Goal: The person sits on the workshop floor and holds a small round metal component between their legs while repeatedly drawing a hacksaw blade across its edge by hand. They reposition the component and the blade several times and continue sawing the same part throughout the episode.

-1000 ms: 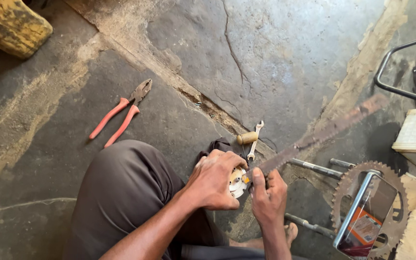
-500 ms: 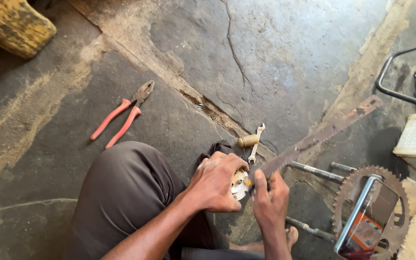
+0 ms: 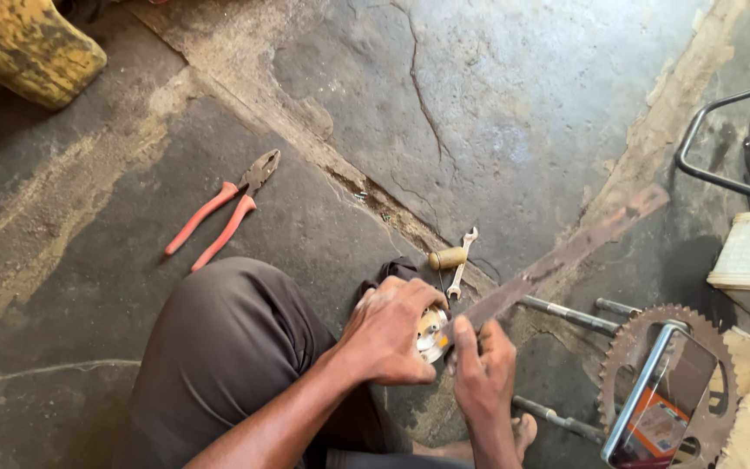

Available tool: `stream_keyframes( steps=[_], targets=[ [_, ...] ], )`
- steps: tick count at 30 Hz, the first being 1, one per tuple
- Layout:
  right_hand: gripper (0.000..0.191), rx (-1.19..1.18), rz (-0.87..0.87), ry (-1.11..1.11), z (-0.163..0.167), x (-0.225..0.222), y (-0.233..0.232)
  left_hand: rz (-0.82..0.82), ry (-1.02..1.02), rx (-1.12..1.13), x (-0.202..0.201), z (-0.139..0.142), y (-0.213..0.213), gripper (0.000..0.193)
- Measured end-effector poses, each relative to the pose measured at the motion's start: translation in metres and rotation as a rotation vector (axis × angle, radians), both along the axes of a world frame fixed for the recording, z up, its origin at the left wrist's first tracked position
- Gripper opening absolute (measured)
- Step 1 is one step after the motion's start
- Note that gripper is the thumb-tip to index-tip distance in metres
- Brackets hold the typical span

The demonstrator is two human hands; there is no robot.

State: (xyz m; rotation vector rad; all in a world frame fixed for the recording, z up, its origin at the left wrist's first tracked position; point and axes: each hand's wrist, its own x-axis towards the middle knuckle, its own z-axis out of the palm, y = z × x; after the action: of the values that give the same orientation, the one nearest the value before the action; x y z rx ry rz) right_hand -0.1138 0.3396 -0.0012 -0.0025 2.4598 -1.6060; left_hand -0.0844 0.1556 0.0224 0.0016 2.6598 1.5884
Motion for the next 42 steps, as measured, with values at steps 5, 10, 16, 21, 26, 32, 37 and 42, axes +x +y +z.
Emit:
stream_keyframes(
  steps=[5,10,16,21,26,32,37,42],
  targets=[
    [0.024,0.016,-0.041,-0.037,-0.003,0.0,0.003,-0.014,-0.035,-0.009,0.002,-0.001,0.001,0.066],
    [0.03,-0.05,-0.014,-0.047,-0.009,0.001,0.008,0.002,-0.025,-0.018,0.002,-0.002,0.001,0.066],
    [0.022,-0.145,-0.101,-0.106,-0.016,0.005,0.017,0.019,-0.038,-0.019,-0.001,0.004,-0.001,0.067],
    [0.017,-0.647,-0.272,-0.183,-0.007,0.004,0.033,-0.009,-0.077,-0.04,0.0,0.009,-0.004,0.071],
    [0.02,-0.613,-0.24,-0.172,-0.004,0.003,0.033,-0.017,-0.084,-0.002,-0.001,0.008,-0.006,0.076],
    [0.021,-0.261,-0.195,-0.211,-0.008,0.002,0.023,-0.052,-0.098,-0.018,-0.003,0.013,-0.008,0.076],
    [0.023,-0.041,-0.068,-0.142,-0.006,-0.002,0.015,-0.047,-0.091,-0.044,-0.001,0.018,-0.009,0.068],
    [0.026,0.079,0.017,-0.005,-0.002,-0.003,0.009,-0.081,-0.098,-0.079,0.003,0.019,-0.006,0.064]
  ],
)
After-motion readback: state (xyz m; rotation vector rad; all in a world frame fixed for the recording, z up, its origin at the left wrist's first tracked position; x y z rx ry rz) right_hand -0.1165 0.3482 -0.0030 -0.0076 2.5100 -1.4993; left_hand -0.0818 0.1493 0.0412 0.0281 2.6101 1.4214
